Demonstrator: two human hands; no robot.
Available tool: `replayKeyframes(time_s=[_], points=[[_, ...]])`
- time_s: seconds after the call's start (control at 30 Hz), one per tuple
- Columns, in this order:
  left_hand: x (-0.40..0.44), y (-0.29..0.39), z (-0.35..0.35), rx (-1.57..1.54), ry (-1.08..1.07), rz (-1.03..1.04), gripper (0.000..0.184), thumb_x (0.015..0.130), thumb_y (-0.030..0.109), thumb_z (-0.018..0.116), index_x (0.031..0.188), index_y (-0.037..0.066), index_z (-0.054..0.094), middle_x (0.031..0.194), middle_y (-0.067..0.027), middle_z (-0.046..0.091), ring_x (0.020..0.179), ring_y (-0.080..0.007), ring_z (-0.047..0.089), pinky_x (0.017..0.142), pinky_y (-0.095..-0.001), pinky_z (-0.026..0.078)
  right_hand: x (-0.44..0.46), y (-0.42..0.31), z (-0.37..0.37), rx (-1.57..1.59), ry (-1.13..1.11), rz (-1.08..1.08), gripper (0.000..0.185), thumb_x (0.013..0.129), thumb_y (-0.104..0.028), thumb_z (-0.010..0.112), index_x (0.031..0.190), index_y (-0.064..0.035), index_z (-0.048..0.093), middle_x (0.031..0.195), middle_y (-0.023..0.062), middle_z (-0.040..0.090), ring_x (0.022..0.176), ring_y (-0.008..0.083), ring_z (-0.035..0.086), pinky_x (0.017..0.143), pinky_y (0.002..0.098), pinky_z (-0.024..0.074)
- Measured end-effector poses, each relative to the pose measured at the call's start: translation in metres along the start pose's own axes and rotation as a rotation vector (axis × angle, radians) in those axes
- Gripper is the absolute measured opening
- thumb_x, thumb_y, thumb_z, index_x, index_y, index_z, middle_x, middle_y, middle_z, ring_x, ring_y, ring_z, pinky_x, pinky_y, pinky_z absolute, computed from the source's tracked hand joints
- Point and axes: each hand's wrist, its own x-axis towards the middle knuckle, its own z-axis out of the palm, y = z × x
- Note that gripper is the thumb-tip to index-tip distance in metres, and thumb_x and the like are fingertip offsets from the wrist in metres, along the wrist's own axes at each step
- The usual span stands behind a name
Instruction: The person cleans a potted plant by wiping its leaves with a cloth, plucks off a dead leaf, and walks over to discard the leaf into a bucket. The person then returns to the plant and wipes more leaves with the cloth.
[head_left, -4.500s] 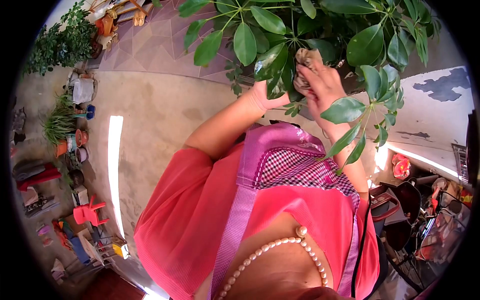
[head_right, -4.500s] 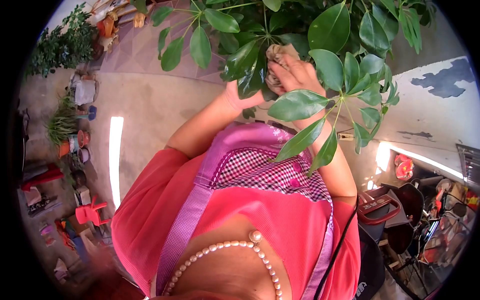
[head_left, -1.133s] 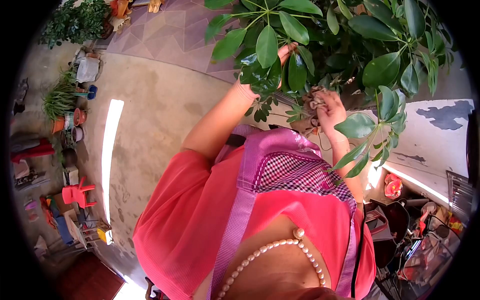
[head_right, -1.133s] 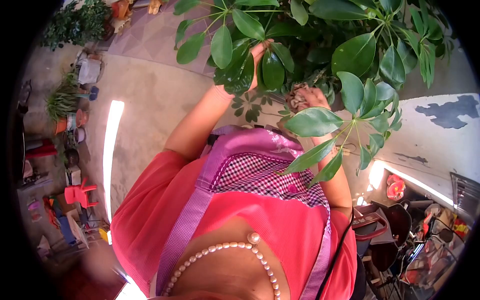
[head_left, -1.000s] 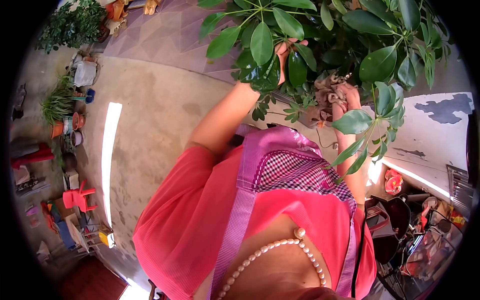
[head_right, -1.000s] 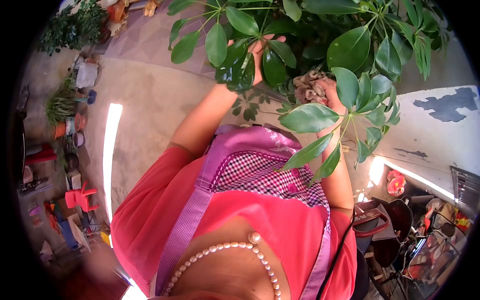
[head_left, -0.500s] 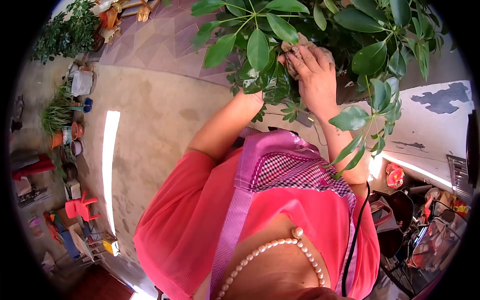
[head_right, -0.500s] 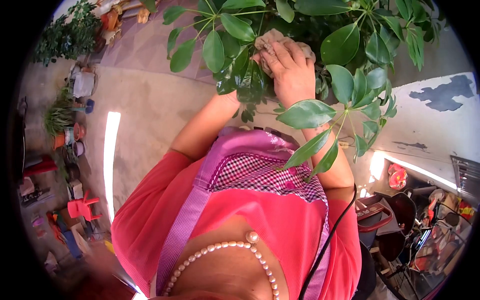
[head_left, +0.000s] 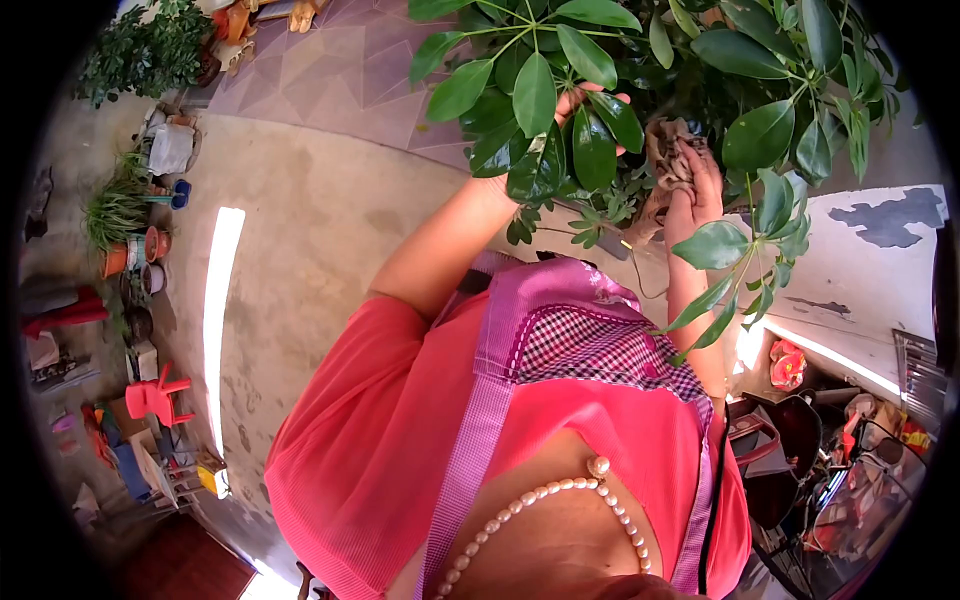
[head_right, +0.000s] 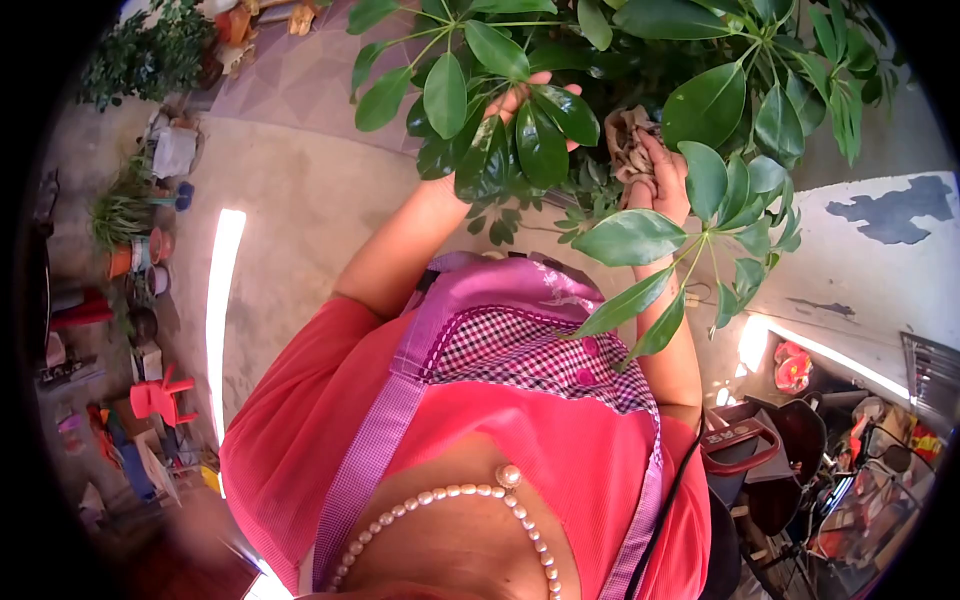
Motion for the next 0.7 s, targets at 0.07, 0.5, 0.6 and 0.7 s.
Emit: replayKeyframes(time_s=[0.07,0.5,0.6,0.7], points=[[-0.001,-0.004,-0.001,-0.025,-0.034,-0.010,0.048,0.095,0.033,0.045,0.135,0.007,0.037,0.134,-0.0210,0.042,0.116,-0.0320,0.051,0.099,-0.0473,0.043,0.000,-0.018,-0.006,0.031,0.019,0.074,0.057,0.068,0.009,0.040,0.120,-0.0066,0.057,0.124,0.0178,0.049,0.116,0.0327,0.046,0.102,0.0355,0.0335],[-0.009,0.006,-0.049,-0.115,0.047,-0.050,0.042,0.099,0.023,0.035,0.137,0.007,0.032,0.132,-0.0180,0.045,0.120,-0.0281,0.046,0.103,-0.0396,0.039,-0.003,0.008,0.003,-0.505,-0.378,-0.148,0.054,0.066,0.006,0.052,0.117,-0.0101,0.058,0.126,0.0128,0.051,0.114,0.0343,0.046,0.096,0.0384,0.0407],[-0.025,0.009,-0.109,-0.429,-0.107,-0.162,0.044,0.098,0.026,0.036,0.136,0.004,0.033,0.133,-0.0142,0.045,0.122,-0.0296,0.044,0.103,-0.0441,0.036,-0.005,0.012,0.001,-0.409,-0.326,-0.186,0.055,0.066,0.006,0.051,0.118,-0.0089,0.056,0.121,0.0152,0.053,0.103,0.0305,0.052,0.088,0.0350,0.0453],[-0.050,-0.001,-0.067,0.142,0.826,-0.206,0.054,0.095,0.036,0.044,0.137,0.003,0.033,0.138,-0.0128,0.040,0.128,-0.0275,0.037,0.105,-0.0447,0.031,-0.006,-0.001,0.000,0.002,-0.301,0.082,0.056,0.067,0.010,0.051,0.121,-0.0082,0.052,0.116,0.0120,0.055,0.090,0.0196,0.056,0.076,0.0258,0.0476]])
